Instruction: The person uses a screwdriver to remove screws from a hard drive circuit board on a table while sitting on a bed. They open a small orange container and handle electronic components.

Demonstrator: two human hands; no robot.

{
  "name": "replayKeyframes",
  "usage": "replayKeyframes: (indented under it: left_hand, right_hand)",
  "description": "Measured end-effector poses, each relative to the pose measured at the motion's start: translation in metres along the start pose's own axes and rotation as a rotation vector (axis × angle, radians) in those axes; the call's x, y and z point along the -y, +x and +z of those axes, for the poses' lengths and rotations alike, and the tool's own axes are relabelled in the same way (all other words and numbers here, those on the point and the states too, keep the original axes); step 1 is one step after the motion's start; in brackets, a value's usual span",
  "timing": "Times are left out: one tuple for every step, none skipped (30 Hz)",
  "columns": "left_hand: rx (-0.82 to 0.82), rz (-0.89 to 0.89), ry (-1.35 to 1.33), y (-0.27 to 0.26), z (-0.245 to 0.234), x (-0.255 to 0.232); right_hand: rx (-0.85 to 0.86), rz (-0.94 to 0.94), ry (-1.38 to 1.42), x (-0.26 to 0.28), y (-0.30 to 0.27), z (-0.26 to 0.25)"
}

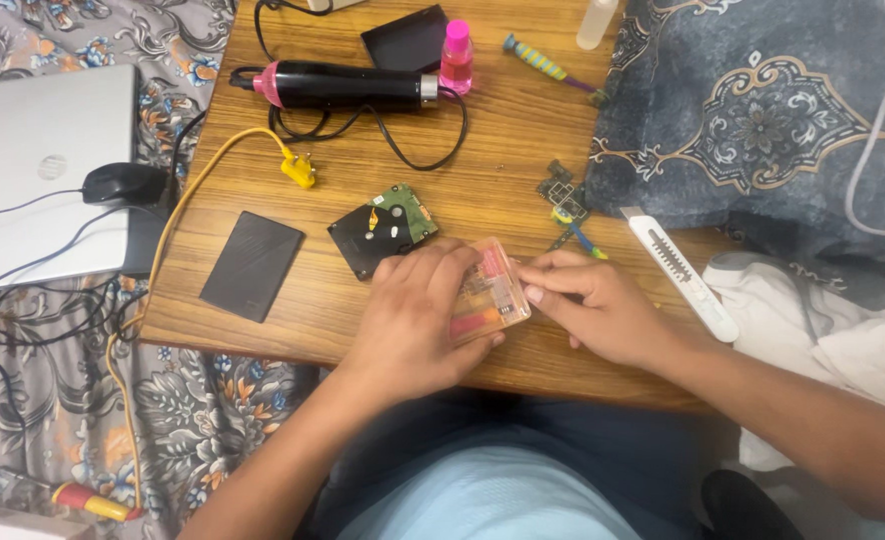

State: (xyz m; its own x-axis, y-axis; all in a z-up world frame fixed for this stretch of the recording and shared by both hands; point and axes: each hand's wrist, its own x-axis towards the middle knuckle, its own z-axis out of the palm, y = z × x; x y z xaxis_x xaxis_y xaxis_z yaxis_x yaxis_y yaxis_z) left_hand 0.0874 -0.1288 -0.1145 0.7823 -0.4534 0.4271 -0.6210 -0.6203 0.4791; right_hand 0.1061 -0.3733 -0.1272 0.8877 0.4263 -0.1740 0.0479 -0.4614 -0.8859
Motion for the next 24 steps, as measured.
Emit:
replayKeyframes:
  left_hand:
    - [-0.013,-0.004,-0.003,0.000,0.000,0.000]
    - [-0.026,-0.007,-0.006,0.001,0.001,-0.001]
    - [-0.023,-0.014,-0.007,0.001,0.001,-0.001]
    - [-0.021,-0.020,-0.008,0.002,0.002,-0.002]
    - [-0.018,-0.030,-0.008,0.001,0.003,-0.003]
    - [-0.035,-0.027,-0.024,-0.001,0.003,-0.003]
    - [-0.055,-0.021,-0.040,-0.002,0.002,-0.003]
    - [-0.075,-0.015,-0.055,-0.003,0.002,-0.001]
    - [-0.075,-0.024,-0.088,-0.005,0.002,0.001]
    - [-0.075,-0.032,-0.121,-0.007,0.002,0.004]
    - [-0.073,-0.043,-0.155,-0.010,0.002,0.006]
    - [-0.075,-0.036,-0.176,-0.013,0.003,0.007]
    - [-0.081,-0.026,-0.193,-0.015,0.004,0.010]
    - [-0.087,-0.017,-0.210,-0.016,0.005,0.011]
    - [-0.088,-0.010,-0.220,-0.017,0.006,0.013]
    - [-0.089,-0.004,-0.229,-0.018,0.007,0.014]
    - [-0.088,0.002,-0.239,-0.020,0.008,0.015]
    - [-0.092,0.014,-0.241,-0.021,0.008,0.015]
    - [-0.097,0.033,-0.242,-0.021,0.008,0.017]
    - [-0.102,0.052,-0.242,-0.021,0.007,0.018]
    - [-0.098,0.050,-0.259,-0.021,0.006,0.018]
    - [-0.093,0.049,-0.276,-0.021,0.006,0.019]
    - [-0.089,0.045,-0.292,-0.022,0.004,0.019]
    - [-0.090,0.049,-0.291,-0.023,0.004,0.019]
  right_hand:
    - [-0.001,-0.003,0.031,-0.001,-0.001,-0.001]
    - [-0.002,-0.006,0.062,-0.002,-0.001,-0.002]
    - [-0.003,-0.011,0.096,-0.003,-0.001,-0.001]
    - [-0.020,-0.002,0.094,-0.005,-0.001,-0.001]
    - [-0.032,0.007,0.092,-0.006,0.000,0.000]
    - [-0.044,0.016,0.090,-0.008,0.000,0.000]
    - [-0.042,0.047,0.129,-0.008,0.001,0.000]
    - [-0.040,0.077,0.168,-0.008,0.003,0.000]
    - [-0.038,0.114,0.208,-0.008,0.002,0.000]
    - [-0.047,0.101,0.231,-0.006,0.002,0.000]
    - [-0.055,0.091,0.256,-0.004,0.004,0.000]
    - [-0.064,0.080,0.281,-0.001,0.003,0.000]
    - [-0.109,-0.121,0.055,0.003,0.000,-0.001]
    - [-0.153,-0.321,-0.173,0.008,-0.003,-0.003]
    - [-0.192,-0.522,-0.403,0.014,-0.006,-0.005]
    - [-0.143,-0.505,-0.436,0.020,-0.008,-0.005]
    - [-0.095,-0.487,-0.468,0.025,-0.010,-0.004]
    - [-0.046,-0.468,-0.499,0.030,-0.010,-0.002]
    - [0.003,-0.464,-0.512,0.034,-0.007,0.000]
    - [0.053,-0.459,-0.526,0.037,-0.004,0.003]
    - [0.107,-0.455,-0.541,0.039,-0.001,0.004]
    - [0.117,-0.454,-0.597,0.040,0.001,0.007]
    - [0.128,-0.455,-0.650,0.041,0.003,0.011]
    - [0.140,-0.455,-0.703,0.042,0.004,0.014]
